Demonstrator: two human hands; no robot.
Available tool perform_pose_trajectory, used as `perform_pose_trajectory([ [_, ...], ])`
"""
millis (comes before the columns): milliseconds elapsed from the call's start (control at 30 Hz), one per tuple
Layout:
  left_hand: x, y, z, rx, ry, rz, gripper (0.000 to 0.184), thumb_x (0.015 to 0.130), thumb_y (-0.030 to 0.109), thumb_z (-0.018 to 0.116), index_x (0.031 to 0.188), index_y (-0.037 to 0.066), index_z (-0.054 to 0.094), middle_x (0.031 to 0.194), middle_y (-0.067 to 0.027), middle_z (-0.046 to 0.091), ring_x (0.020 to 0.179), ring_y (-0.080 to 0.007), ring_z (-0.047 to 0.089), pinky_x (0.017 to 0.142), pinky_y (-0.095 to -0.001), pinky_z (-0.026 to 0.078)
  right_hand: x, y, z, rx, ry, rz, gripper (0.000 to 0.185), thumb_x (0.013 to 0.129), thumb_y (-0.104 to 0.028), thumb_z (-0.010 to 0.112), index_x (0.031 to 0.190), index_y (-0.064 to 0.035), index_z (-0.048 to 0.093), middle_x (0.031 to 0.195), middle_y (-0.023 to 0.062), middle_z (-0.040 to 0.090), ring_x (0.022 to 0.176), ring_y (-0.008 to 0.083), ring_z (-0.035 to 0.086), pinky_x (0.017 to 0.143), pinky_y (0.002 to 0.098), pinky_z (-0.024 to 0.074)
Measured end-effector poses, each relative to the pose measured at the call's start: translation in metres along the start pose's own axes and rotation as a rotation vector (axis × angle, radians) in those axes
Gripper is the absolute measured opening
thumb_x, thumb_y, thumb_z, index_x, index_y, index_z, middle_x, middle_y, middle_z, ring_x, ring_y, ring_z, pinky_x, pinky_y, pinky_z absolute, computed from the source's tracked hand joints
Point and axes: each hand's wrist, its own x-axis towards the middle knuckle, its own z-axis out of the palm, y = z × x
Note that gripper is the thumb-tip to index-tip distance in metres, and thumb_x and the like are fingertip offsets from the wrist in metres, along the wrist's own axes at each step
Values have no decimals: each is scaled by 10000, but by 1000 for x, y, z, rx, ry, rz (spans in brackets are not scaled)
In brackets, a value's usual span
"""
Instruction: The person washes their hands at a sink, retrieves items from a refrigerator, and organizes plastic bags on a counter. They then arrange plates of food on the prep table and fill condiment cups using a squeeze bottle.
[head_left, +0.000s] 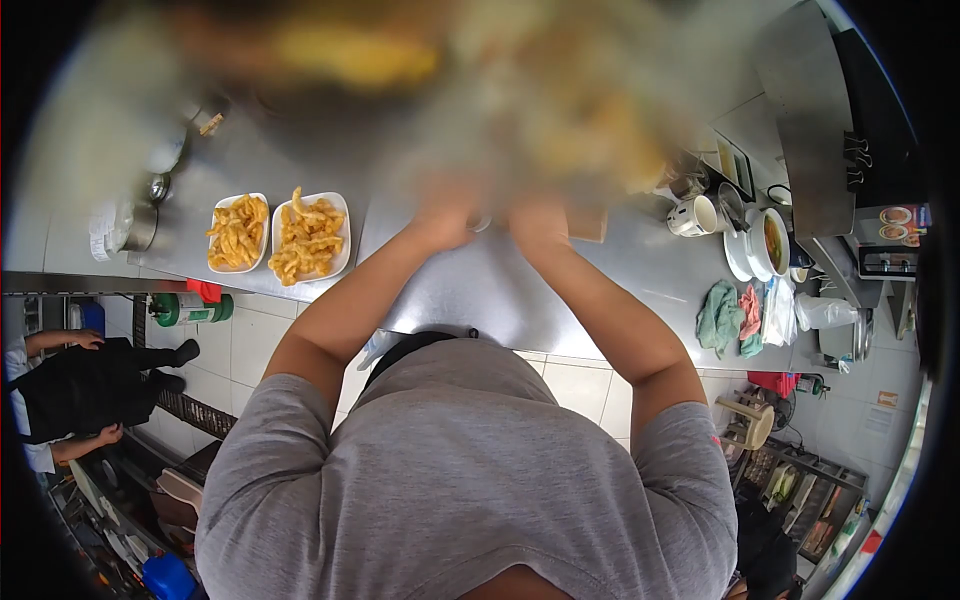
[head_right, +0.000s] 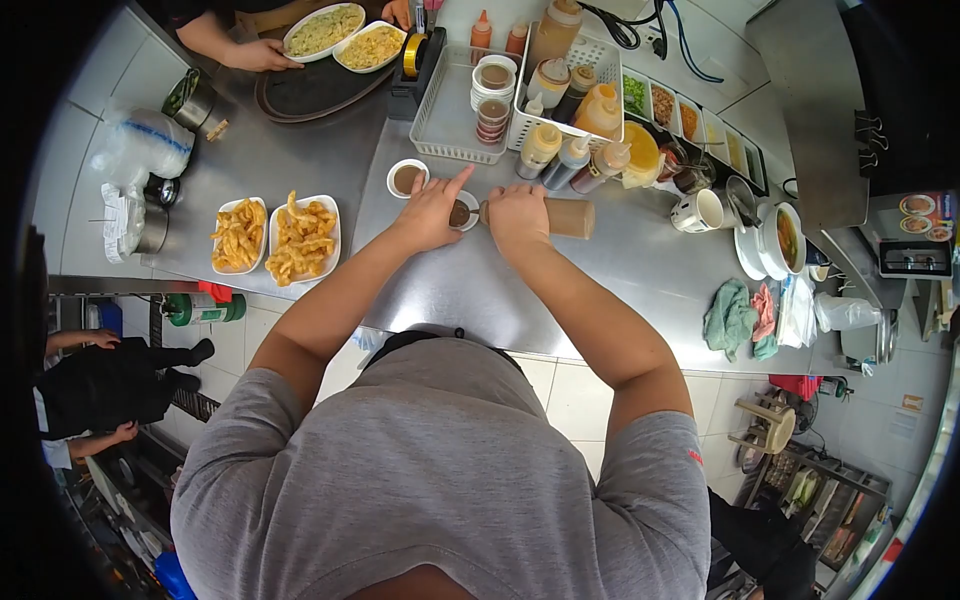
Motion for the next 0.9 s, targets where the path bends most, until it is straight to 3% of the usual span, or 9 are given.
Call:
perform_pose_trajectory([
  [200, -20, 11, -25, -74, 94, -28, 1053, 598, 150, 772, 1454, 96, 161, 1195, -194, 513, 1184, -342, 435, 1104, -491, 189, -35, 8, -18, 278, 106, 21, 314, 774, -156, 618, 1074, -85, 561, 1040, 135, 618, 971, 292, 591, 831, 427, 438],
  [267, -33, 4, -23, -43, 113, -75, 1052, 598, 153, 773, 1454, 95, 164, 1202, -198, 506, 1188, -349, 430, 1100, -489, 197, -45, 12, -55, 665, 5, 134, 488, 681, -172, 723, 1122, -77, 535, 1053, 149, 615, 1000, 327, 589, 853, 406, 466],
  [300, -40, 0, -22, -14, 128, -123, 1051, 598, 156, 774, 1453, 95, 166, 1210, -201, 500, 1191, -356, 425, 1097, -488, 205, -46, 16, -65, 665, 9, 130, 488, 681, -172, 723, 1122, -77, 535, 1053, 149, 615, 1000, 327, 589, 853, 406, 466],
  [367, -55, -8, -20, 4, 148, -140, 1051, 600, 159, 781, 1453, 95, 169, 1211, -203, 495, 1184, -354, 433, 1088, -480, 223, -50, 30, -82, 1008, 218, 166, 646, 614, -198, 794, 1179, -72, 507, 1059, 150, 615, 1040, 339, 579, 881, 364, 476],
  [467, -71, -20, -12, 1, 109, -246, 1069, 604, 152, 793, 1457, 95, 150, 1194, -202, 502, 1158, -341, 457, 1072, -475, 243, -43, 54, -113, 1232, 471, 148, 698, 606, -208, 822, 1206, -65, 496, 1104, 158, 594, 1063, 340, 569, 886, 371, 478],
  [567, -73, -26, -12, -85, 107, -310, 935, 642, 174, 781, 1403, 41, 253, 1271, -215, 467, 1255, -359, 374, 1096, -506, 190, -23, 74, -137, 973, 720, 195, 683, 598, -210, 833, 1180, -56, 510, 1116, 160, 571, 1049, 327, 562, 890, 380, 468],
  [633, -72, -31, -5, -17, 178, -320, 975, 654, 188, 783, 1430, 69, 204, 1310, -209, 432, 1280, -355, 351, 1104, -509, 175, -10, 79, -154, 855, 1017, 139, 673, 592, -208, 839, 1166, -56, 521, 1122, 163, 554, 1046, 322, 546, 901, 384, 452],
  [833, -81, -8, -15, 90, 344, -299, 948, 703, 231, 759, 1448, 95, 189, 1415, -187, 324, 1359, -346, 234, 1105, -552, 129, 74, 116, -80, 604, 989, 143, 669, 591, -209, 835, 1160, -34, 530, 1089, 168, 575, 1053, 326, 539, 913, 392, 428],
  [900, -88, 2, -15, 129, 269, -254, 882, 702, 227, 755, 1423, 90, 265, 1413, -184, 334, 1350, -346, 257, 1091, -559, 156, 70, 111, -94, 703, 757, 288, 652, 605, -250, 818, 1152, -40, 534, 1084, 168, 590, 1071, 321, 541, 932, 457, 395],
])
